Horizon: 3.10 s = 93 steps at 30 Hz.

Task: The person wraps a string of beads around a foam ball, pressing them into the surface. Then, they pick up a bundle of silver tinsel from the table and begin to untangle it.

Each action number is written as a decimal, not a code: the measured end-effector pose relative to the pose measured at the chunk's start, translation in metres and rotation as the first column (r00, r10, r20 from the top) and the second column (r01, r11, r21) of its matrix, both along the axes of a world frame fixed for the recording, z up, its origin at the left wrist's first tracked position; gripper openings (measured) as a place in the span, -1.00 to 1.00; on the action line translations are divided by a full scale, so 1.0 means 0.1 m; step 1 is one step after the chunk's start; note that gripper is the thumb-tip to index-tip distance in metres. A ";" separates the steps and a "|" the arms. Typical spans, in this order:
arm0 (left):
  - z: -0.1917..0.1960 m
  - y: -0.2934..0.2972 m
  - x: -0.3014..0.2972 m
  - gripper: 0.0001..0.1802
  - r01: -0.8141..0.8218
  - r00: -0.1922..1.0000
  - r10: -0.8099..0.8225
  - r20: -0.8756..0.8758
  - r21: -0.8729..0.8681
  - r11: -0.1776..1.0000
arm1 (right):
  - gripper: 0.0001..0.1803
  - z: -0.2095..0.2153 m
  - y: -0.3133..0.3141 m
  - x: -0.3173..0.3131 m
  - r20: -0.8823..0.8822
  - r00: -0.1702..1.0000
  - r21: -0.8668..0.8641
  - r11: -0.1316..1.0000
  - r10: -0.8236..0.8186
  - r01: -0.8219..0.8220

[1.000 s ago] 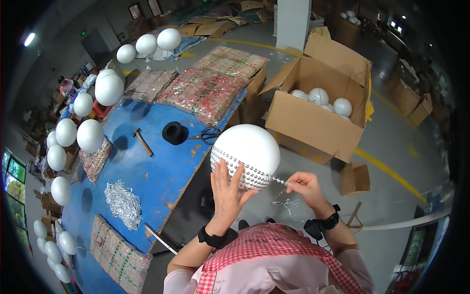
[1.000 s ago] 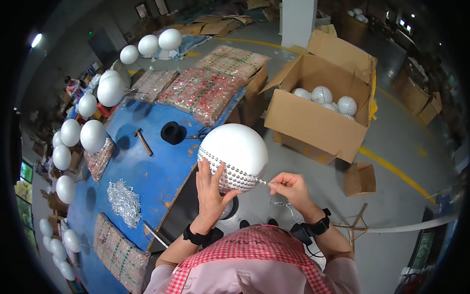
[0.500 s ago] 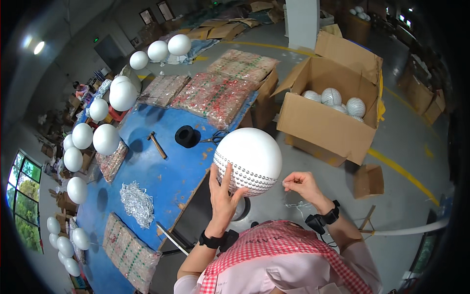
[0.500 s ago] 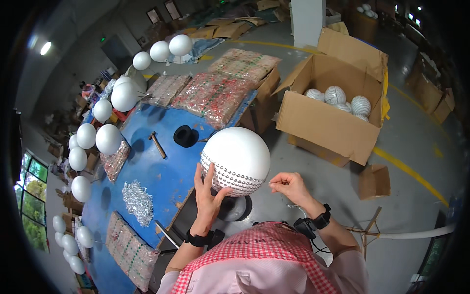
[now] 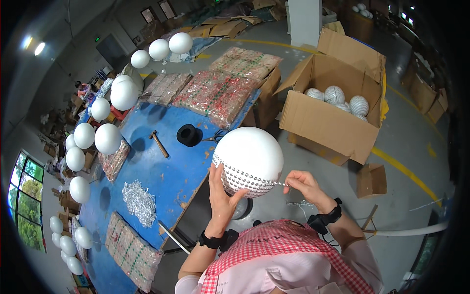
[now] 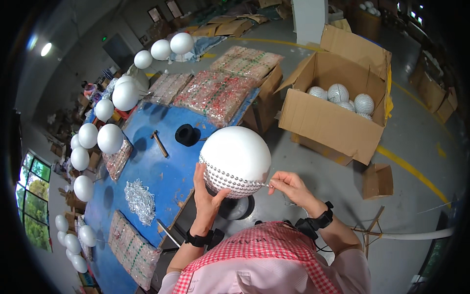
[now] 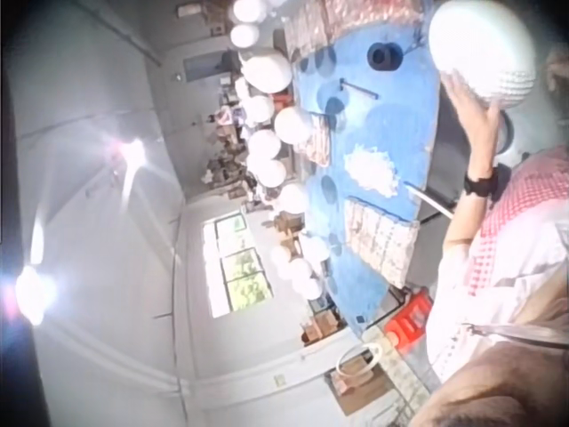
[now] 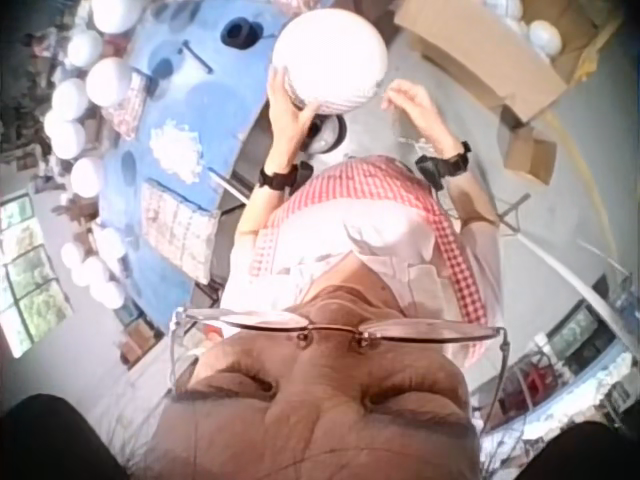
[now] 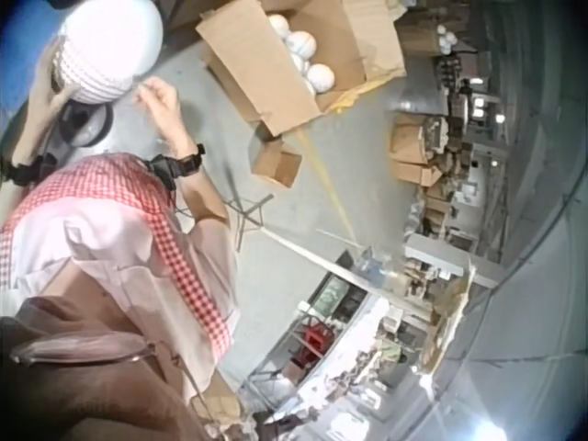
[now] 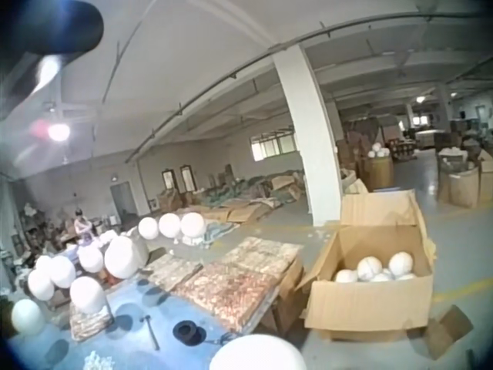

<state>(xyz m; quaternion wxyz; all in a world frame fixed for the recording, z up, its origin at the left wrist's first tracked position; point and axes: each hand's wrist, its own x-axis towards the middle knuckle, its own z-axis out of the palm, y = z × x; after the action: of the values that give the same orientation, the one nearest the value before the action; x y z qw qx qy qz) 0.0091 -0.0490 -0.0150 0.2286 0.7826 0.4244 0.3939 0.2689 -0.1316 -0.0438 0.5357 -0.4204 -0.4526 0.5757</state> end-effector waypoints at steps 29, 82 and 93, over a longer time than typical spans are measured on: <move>-0.01 0.15 -0.10 -0.22 0.065 0.944 0.045 0.325 -0.319 0.945 | -0.84 -0.23 -0.03 0.17 0.568 0.821 -0.088 0.986 -0.067 0.141; 0.07 0.19 -0.10 -0.27 -0.064 0.997 0.062 0.035 0.047 0.997 | -0.80 -0.03 0.00 0.14 0.408 0.911 -0.065 0.997 0.056 -0.033; 0.09 0.14 0.01 -0.29 -0.003 0.983 0.040 -0.179 0.205 0.979 | -0.81 0.58 -0.31 -0.02 0.213 0.977 -0.037 0.999 0.022 -0.015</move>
<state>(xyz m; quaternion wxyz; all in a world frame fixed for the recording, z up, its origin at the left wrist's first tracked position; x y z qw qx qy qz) 0.0100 -0.0348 -0.0058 0.1031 0.8300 0.4095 0.3644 0.2669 -0.1630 0.0138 0.4712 -0.4849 -0.5011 0.5402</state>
